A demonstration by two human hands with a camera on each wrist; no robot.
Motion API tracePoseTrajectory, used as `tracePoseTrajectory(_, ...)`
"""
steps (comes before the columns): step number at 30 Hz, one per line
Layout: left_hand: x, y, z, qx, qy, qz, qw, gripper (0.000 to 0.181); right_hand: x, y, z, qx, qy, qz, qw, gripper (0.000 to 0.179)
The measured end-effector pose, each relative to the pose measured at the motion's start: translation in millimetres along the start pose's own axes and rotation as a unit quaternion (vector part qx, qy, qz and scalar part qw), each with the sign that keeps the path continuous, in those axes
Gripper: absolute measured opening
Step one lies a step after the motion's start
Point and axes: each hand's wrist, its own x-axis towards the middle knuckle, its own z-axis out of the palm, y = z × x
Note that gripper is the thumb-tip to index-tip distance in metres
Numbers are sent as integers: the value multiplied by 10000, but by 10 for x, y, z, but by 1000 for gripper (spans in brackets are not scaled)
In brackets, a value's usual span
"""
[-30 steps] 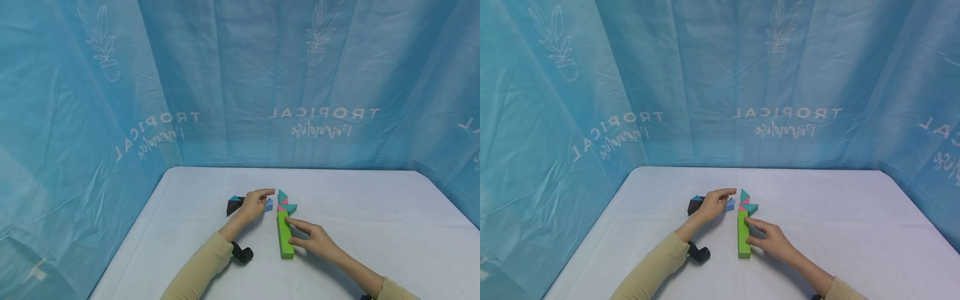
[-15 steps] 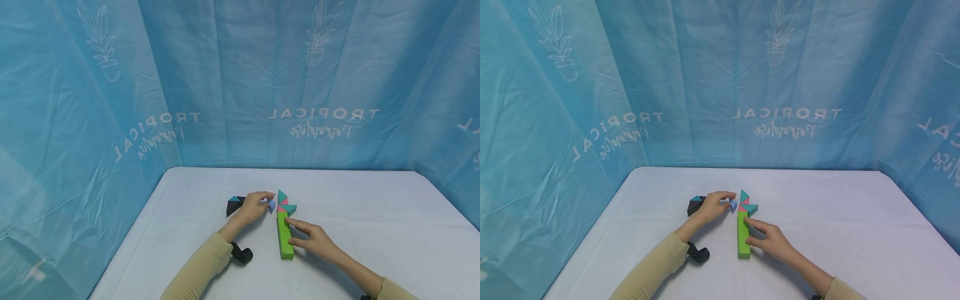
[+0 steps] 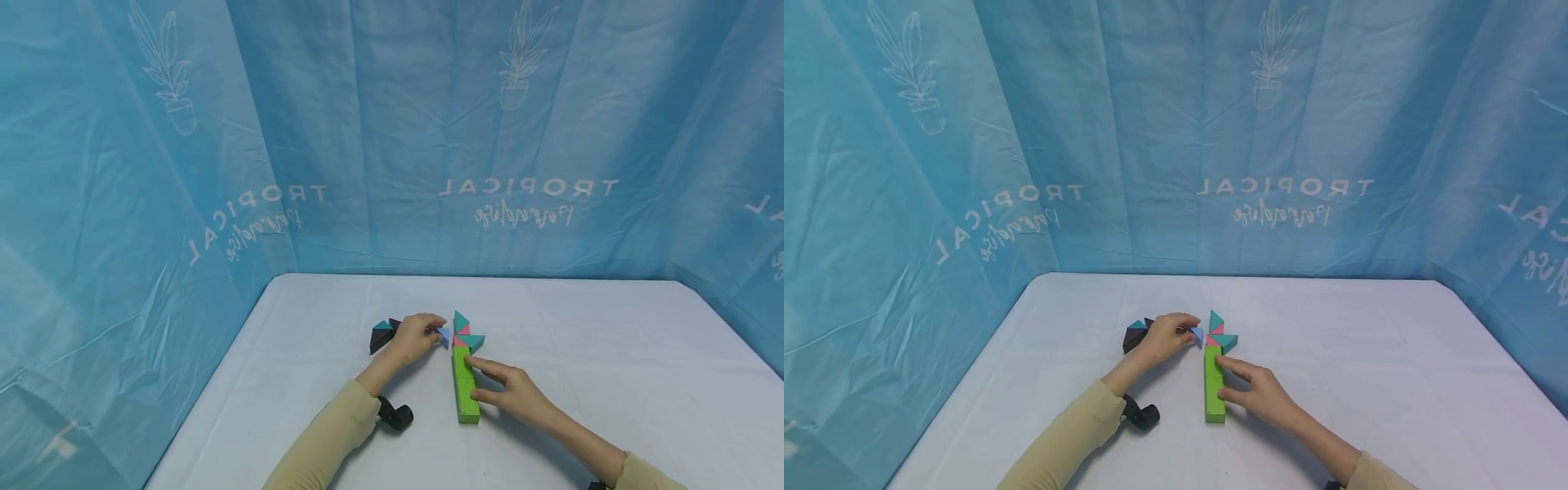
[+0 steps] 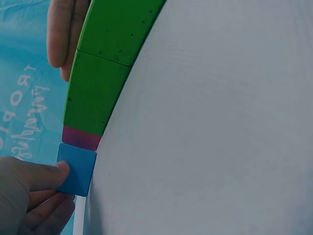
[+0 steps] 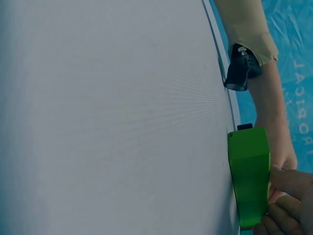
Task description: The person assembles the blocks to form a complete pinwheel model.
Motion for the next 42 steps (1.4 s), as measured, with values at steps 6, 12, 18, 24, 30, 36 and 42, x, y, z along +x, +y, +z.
tracePoseTrajectory(6,-6,5,2,79,-8,96,9999,22,-1,-8,5,65,-7,21,10000,58)
tracePoseTrajectory(12,5,12,19,318,236,76,9992,17,-3,7,2,37,-5,-26,10000,58)
tracePoseTrajectory(18,54,18,48,328,387,-78,9987,16,-4,9,14,104,8,64,9999,59)
tracePoseTrajectory(24,124,11,89,286,458,-127,9985,16,4,18,16,63,-15,175,9998,58)
tracePoseTrajectory(30,146,10,108,239,505,-168,9983,15,12,15,12,7,-36,161,9999,58)
tracePoseTrajectory(36,162,-1,121,305,548,-254,9977,13,4,22,16,-30,-37,239,9997,59)
tracePoseTrajectory(42,185,12,107,228,567,-287,9977,14,10,26,11,-60,2,179,9998,59)
